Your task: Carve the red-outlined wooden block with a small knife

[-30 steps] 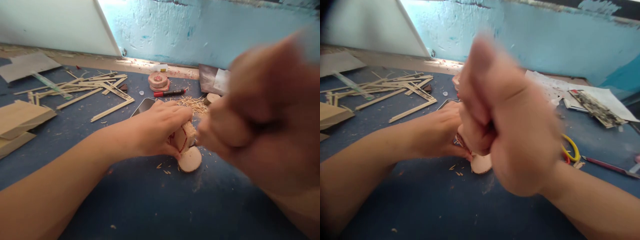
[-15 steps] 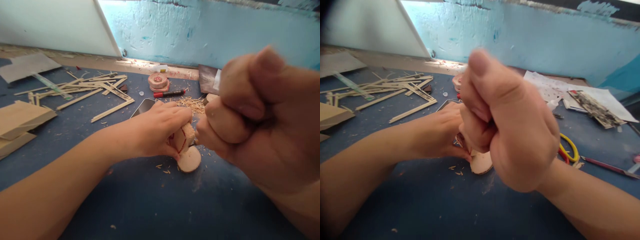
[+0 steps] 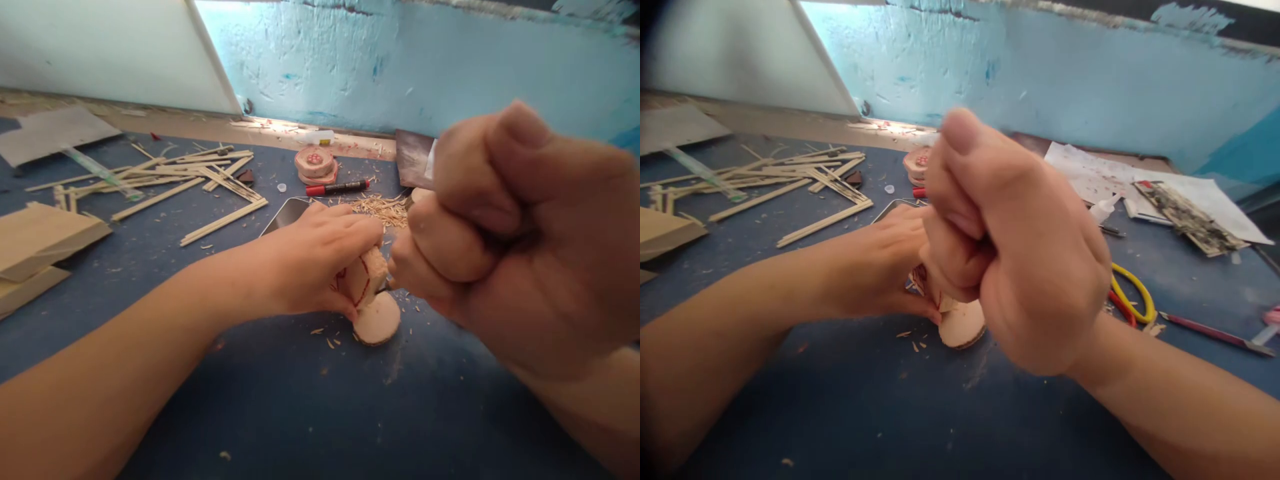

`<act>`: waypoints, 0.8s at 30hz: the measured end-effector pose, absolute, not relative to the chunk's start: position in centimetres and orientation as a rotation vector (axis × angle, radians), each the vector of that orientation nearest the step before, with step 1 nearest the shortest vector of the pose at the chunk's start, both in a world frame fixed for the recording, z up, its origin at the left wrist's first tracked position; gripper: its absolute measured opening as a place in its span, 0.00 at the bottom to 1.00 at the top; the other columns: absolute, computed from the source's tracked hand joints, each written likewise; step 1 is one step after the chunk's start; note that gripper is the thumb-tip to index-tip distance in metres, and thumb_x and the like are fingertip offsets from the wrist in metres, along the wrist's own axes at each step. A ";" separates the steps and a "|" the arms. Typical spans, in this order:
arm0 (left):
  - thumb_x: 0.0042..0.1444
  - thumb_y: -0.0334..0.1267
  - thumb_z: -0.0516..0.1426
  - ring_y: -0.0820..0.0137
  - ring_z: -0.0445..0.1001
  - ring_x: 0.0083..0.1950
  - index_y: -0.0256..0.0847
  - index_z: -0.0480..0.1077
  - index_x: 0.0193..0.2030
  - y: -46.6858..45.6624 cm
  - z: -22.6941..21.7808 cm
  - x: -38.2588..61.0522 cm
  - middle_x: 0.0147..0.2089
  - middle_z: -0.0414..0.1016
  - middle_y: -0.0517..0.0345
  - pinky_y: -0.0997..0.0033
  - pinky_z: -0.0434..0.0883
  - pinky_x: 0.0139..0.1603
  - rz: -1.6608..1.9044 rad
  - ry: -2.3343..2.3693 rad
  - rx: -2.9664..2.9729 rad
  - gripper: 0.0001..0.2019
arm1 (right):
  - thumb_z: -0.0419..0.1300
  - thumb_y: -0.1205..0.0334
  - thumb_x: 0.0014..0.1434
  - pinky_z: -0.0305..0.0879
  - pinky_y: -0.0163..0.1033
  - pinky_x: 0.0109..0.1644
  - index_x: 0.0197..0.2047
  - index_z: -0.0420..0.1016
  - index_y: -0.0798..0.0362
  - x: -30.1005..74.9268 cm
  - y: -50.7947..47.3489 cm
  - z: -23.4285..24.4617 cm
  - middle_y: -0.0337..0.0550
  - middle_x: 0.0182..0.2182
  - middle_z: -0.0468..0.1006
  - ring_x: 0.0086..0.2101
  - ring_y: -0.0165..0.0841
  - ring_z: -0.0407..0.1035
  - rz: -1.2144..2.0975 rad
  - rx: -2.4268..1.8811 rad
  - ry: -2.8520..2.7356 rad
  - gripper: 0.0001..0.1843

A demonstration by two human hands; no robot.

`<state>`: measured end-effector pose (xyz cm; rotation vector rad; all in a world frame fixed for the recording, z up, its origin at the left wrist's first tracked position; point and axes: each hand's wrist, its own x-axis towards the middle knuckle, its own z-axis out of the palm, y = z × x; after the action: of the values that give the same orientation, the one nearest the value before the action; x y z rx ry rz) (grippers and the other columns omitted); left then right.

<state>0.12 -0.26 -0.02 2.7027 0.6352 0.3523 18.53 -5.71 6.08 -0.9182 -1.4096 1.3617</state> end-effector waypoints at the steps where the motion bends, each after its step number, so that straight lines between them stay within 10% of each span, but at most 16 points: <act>1: 0.55 0.48 0.75 0.55 0.72 0.58 0.43 0.71 0.47 -0.2 0.0 0.1 0.52 0.77 0.55 0.62 0.60 0.55 0.348 0.624 2.696 0.23 | 0.65 0.37 0.64 0.49 0.39 0.14 0.18 0.48 0.47 18.4 -5.9 6.4 0.31 0.13 0.44 0.12 0.25 0.45 1.393 -0.901 -1.352 0.38; 12: 0.55 0.46 0.75 0.55 0.71 0.59 0.43 0.68 0.47 -0.4 0.1 0.3 0.51 0.76 0.56 0.61 0.60 0.55 0.357 0.590 2.687 0.23 | 0.47 0.60 0.77 0.42 0.33 0.13 0.19 0.57 0.50 18.3 -5.1 6.2 0.32 0.14 0.45 0.12 0.23 0.41 1.468 -0.801 -1.015 0.31; 24: 0.55 0.47 0.75 0.55 0.71 0.56 0.43 0.66 0.45 -0.3 0.3 0.4 0.51 0.76 0.55 0.62 0.59 0.51 0.332 0.600 2.679 0.24 | 0.54 0.52 0.75 0.40 0.34 0.15 0.25 0.55 0.48 19.7 -3.5 3.9 0.28 0.16 0.42 0.15 0.24 0.37 1.633 -0.868 -0.983 0.26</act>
<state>0.42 -0.31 0.27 2.6794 0.6002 0.3323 19.69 -3.53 3.86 -0.8675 -0.9829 1.6326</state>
